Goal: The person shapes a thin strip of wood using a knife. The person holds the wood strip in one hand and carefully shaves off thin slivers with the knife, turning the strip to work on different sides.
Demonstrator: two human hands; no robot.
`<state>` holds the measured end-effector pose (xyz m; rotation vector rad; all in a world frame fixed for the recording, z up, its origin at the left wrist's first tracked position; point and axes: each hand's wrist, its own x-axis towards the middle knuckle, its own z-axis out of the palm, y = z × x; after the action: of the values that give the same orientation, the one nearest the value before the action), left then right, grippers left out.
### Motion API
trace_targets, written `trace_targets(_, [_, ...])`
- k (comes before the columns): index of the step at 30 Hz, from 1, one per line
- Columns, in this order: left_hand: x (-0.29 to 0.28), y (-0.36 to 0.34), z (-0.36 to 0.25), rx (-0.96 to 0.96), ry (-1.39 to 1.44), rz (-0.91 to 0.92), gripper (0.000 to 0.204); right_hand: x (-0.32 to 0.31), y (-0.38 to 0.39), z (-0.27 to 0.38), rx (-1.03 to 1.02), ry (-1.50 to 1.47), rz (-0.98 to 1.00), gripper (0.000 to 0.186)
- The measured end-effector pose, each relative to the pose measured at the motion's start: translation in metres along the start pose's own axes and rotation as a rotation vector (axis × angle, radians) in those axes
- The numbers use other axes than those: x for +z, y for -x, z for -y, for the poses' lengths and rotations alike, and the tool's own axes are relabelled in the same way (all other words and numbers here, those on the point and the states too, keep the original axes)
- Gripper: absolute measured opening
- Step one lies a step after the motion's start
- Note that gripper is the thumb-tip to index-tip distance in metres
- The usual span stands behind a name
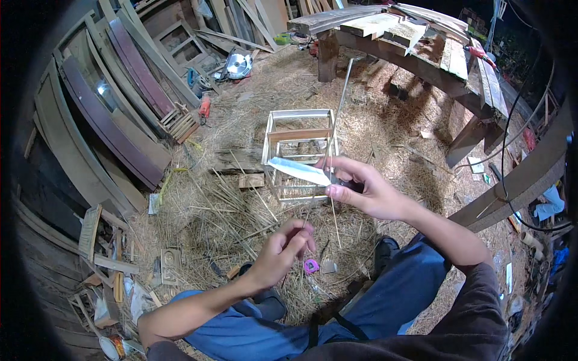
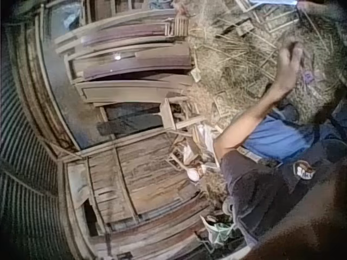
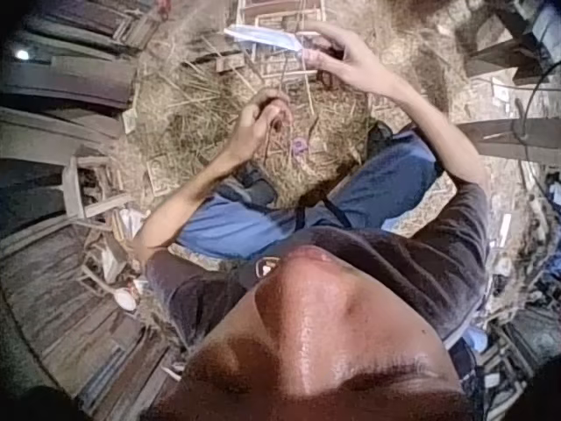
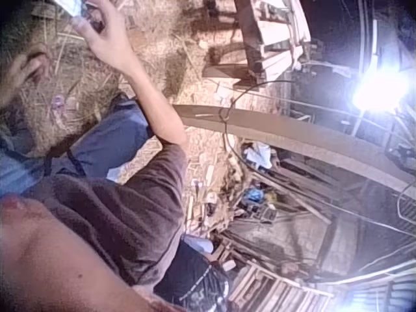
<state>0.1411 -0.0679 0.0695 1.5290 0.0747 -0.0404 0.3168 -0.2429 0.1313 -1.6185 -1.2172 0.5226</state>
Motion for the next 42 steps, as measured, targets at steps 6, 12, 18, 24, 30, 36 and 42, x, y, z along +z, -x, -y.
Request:
trace_targets(6, [0.004,-0.019,-0.016,-0.023,0.139,-0.047,0.019,0.014,0.000,-0.014,-0.084,0.043,0.146,0.049])
trace_targets(12, [0.000,-0.025,-0.019,-0.018,0.120,-0.042,0.022,-0.010,-0.005,-0.017,-0.143,0.565,-0.138,0.038])
trace_targets(18, [-0.001,-0.018,-0.006,-0.024,0.087,-0.067,0.021,-0.027,0.000,-0.030,-0.008,0.704,-0.337,0.037])
trace_targets(24, [-0.009,-0.008,0.004,-0.134,0.074,-0.079,0.021,-0.005,-0.002,-0.027,-0.078,0.691,-0.140,0.030])
trace_targets(30, [-0.010,-0.005,0.009,-0.112,0.069,-0.080,0.020,-0.024,-0.002,-0.036,0.151,0.626,-0.395,0.036])
trace_targets(36, [-0.014,-0.001,0.013,-0.173,0.109,-0.076,0.019,-0.005,-0.004,-0.026,0.090,0.672,-0.110,0.039])
trace_targets(42, [-0.014,0.000,0.008,-0.186,0.150,-0.117,0.019,-0.019,-0.007,-0.034,0.286,0.537,-0.239,0.040])
